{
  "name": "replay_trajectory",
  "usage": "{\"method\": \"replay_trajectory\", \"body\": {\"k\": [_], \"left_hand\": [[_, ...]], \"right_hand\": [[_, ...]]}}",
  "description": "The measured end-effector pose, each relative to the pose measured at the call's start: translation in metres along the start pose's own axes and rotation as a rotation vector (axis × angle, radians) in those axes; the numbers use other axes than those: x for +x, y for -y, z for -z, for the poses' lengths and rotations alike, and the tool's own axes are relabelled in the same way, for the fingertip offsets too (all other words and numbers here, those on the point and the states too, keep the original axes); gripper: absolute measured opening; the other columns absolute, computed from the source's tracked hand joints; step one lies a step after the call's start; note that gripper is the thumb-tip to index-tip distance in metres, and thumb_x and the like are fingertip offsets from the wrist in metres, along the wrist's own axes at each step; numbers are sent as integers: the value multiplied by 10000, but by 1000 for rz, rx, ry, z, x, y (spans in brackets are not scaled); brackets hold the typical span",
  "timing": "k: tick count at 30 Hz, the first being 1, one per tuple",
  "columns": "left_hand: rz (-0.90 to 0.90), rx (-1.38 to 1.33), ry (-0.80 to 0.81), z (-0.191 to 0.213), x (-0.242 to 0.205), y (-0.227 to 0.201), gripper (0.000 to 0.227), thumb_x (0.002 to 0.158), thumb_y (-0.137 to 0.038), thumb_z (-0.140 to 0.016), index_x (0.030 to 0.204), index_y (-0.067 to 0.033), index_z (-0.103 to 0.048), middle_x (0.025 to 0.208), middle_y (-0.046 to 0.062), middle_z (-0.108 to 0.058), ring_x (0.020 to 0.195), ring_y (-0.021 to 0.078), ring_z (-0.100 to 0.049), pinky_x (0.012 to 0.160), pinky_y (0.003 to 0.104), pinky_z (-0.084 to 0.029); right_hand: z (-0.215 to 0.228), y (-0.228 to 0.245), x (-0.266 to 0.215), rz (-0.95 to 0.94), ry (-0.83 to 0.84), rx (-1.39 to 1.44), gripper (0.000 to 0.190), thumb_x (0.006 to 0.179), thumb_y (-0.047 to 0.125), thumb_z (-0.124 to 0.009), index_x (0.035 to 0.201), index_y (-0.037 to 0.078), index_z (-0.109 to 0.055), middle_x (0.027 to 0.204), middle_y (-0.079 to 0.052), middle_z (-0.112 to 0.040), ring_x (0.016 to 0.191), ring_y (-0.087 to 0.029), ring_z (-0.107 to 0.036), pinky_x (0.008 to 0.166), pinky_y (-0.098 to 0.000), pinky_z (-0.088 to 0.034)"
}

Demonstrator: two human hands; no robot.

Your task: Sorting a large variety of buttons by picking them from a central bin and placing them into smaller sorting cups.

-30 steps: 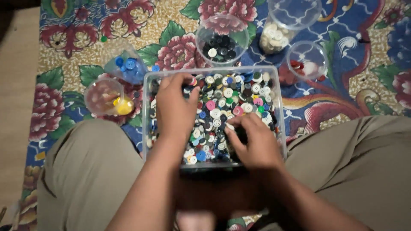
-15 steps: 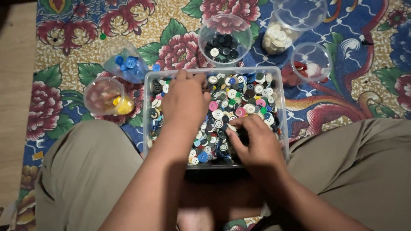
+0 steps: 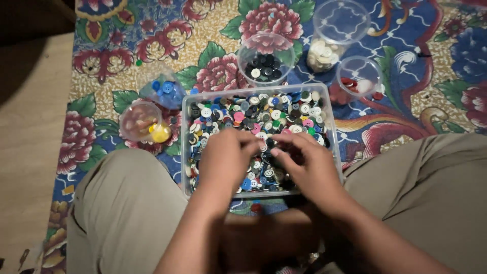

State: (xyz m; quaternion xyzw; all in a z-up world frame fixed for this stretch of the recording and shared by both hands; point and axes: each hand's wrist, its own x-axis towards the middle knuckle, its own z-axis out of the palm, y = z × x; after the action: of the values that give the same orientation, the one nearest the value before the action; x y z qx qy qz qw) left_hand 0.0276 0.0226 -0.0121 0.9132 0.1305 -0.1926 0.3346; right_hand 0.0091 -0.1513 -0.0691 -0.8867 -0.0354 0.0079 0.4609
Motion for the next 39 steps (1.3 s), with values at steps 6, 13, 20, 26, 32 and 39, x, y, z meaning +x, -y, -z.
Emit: {"method": "replay_trajectory", "body": {"k": [6, 13, 20, 26, 32, 39], "left_hand": [[-69, 53, -35, -9, -19, -1, 115, 836, -241, -799, 938, -268, -845, 928, 61, -777, 1076, 335, -702, 895, 482, -594], [-77, 18, 10, -13, -29, -7, 205, 898, -220, -761, 1095, -250, -809, 1018, 24, -747, 1132, 244, -685, 901, 432, -593], [-100, 35, 61, -27, -36, 16, 440, 907, -215, -739, 1334, -175, -644, 1204, 106, -673, 1246, 342, -592, 970, 499, -543], [-307, 21, -188, -63, -27, 53, 399, 822, -233, -748, 1216, -229, -680, 1120, 24, -653, 1079, 262, -585, 906, 408, -515], [-294, -45, -148, -60, -25, 53, 398, 797, -186, -767, 1186, -217, -687, 1132, 22, -659, 1113, 259, -586, 950, 399, -505], [-271, -100, -114, -58, -25, 52, 388, 798, -150, -743, 1180, -201, -690, 1144, 28, -660, 1128, 259, -581, 939, 389, -517]], "right_hand": [[-4, 1, -17, -145, 54, 139, 223, 845, 185, -799, 1057, 230, -846, 962, -68, -829, 992, -300, -781, 873, -420, -596], [5, 17, -12, -432, 26, -39, 123, 860, 292, -788, 952, 271, -867, 764, -58, -809, 858, -277, -785, 775, -397, -603], [27, 32, 13, -718, -247, 597, 269, 933, 299, -649, 985, 43, -713, 757, -74, -693, 631, -131, -650, 513, -206, -484], [51, 31, 35, -709, -330, 872, 145, 1061, 183, -569, 1062, 53, -632, 861, -33, -580, 682, -102, -519, 586, -222, -476], [64, 32, 59, -720, -598, 883, 121, 1053, 228, -584, 1036, 122, -640, 823, 21, -570, 637, -61, -521, 521, -197, -467], [63, 48, 61, -695, -416, 886, 203, 1091, 242, -498, 1206, 100, -587, 949, -19, -647, 688, -57, -550, 582, -185, -471]]}}
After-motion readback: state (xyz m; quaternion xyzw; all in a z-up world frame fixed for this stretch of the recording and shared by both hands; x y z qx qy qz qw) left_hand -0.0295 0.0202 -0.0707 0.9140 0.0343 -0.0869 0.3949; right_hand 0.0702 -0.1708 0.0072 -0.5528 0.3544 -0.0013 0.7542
